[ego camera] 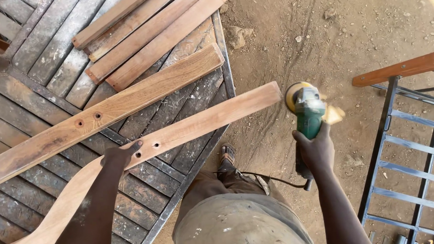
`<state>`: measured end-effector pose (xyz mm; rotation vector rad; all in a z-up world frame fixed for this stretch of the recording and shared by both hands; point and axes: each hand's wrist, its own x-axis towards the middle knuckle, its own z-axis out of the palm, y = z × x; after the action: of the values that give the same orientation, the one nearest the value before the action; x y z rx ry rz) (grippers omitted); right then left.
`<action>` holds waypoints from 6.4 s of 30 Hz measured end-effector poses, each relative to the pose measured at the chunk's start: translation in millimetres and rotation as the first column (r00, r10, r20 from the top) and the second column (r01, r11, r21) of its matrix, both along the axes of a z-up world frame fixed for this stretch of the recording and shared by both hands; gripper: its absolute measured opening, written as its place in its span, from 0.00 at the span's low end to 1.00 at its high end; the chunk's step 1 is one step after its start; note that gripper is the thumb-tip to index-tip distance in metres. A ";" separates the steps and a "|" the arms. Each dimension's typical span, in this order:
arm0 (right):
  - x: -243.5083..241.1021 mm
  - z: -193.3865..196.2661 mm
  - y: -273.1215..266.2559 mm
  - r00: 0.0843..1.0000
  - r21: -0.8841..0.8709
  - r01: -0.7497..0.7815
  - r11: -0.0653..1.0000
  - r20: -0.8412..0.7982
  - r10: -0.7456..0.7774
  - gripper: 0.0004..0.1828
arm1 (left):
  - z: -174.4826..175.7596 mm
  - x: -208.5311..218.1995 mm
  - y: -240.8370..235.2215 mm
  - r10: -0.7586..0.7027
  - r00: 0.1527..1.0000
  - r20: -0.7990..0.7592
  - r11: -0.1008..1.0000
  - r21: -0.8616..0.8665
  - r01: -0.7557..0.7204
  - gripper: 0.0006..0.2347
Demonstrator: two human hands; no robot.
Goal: Sanding a curved wooden plank using an angle grinder with a sanding disc
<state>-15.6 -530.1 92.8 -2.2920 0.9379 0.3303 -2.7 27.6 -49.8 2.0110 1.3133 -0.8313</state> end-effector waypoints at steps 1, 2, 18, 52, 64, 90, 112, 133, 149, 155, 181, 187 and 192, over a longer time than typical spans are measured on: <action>-2.1 -1.0 11.1 1.000 0.000 0.001 1.000 -0.001 -0.001 0.41 | 7.4 0.4 -2.9 -0.001 1.000 -0.001 1.000 0.000 0.001 0.56; -4.2 -2.3 21.8 0.999 0.013 -0.038 0.999 -0.030 0.038 0.42 | 14.6 0.9 -6.2 0.007 1.000 -0.004 1.000 0.003 -0.007 0.56; 15.7 3.4 35.4 0.983 -0.043 -0.167 0.985 -0.087 0.163 0.42 | 1.7 -5.2 -3.3 -0.109 0.993 -0.055 0.993 0.027 0.111 0.62; 14.9 -4.9 43.6 0.982 -0.094 -0.169 0.981 -0.106 0.159 0.43 | -2.5 -5.8 1.9 -0.489 0.811 -0.323 0.835 0.097 0.542 0.61; -8.7 10.4 140.9 0.675 0.118 -0.719 0.685 -0.119 0.728 0.46 | 33.3 -6.7 -12.2 -0.349 0.916 -0.197 0.923 0.093 0.372 0.60; -18.4 14.3 87.1 0.846 0.039 -0.504 0.863 -0.179 0.502 0.41 | 58.7 -0.1 -32.9 -0.136 0.983 -0.122 0.990 0.030 0.141 0.59; 3.0 17.8 144.6 0.742 0.117 -0.643 0.757 -0.152 0.653 0.37 | -54.5 -9.4 27.0 -0.289 0.944 -0.162 0.947 0.093 0.306 0.60; 9.1 2.1 57.0 0.999 -0.019 -0.030 0.999 0.039 0.030 0.44 | 36.3 -31.8 -15.8 -0.351 0.936 -0.033 0.928 0.121 0.353 0.39; -93.9 20.0 361.1 0.567 0.078 -0.815 0.575 -0.099 0.818 0.42 | 117.5 -232.5 133.2 0.018 0.994 0.103 0.985 0.171 -0.036 0.30; -96.6 3.8 310.9 0.787 -0.035 -0.604 0.796 -0.182 0.589 0.40 | 110.3 -227.9 150.6 -0.068 0.998 0.015 0.985 0.158 0.064 0.33; -93.0 8.5 376.2 0.469 -0.049 -0.883 0.467 -0.112 0.876 0.42 | 97.6 -227.4 159.1 -0.127 0.992 0.009 0.976 0.178 0.123 0.38; -43.4 -8.6 245.9 0.831 -0.103 -0.555 0.825 -0.097 0.547 0.40 | 104.0 -222.6 158.7 -0.094 0.996 0.007 0.985 0.144 0.092 0.33; 8.3 -9.9 132.4 0.986 -0.235 -0.131 0.963 -0.136 0.101 0.41 | 70.1 -223.9 168.2 -0.043 0.999 -0.033 0.984 0.170 0.048 0.41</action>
<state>-7.4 -397.7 82.9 -2.5835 0.9511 0.4314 -226.6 195.8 20.3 2.1763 1.4015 -0.7954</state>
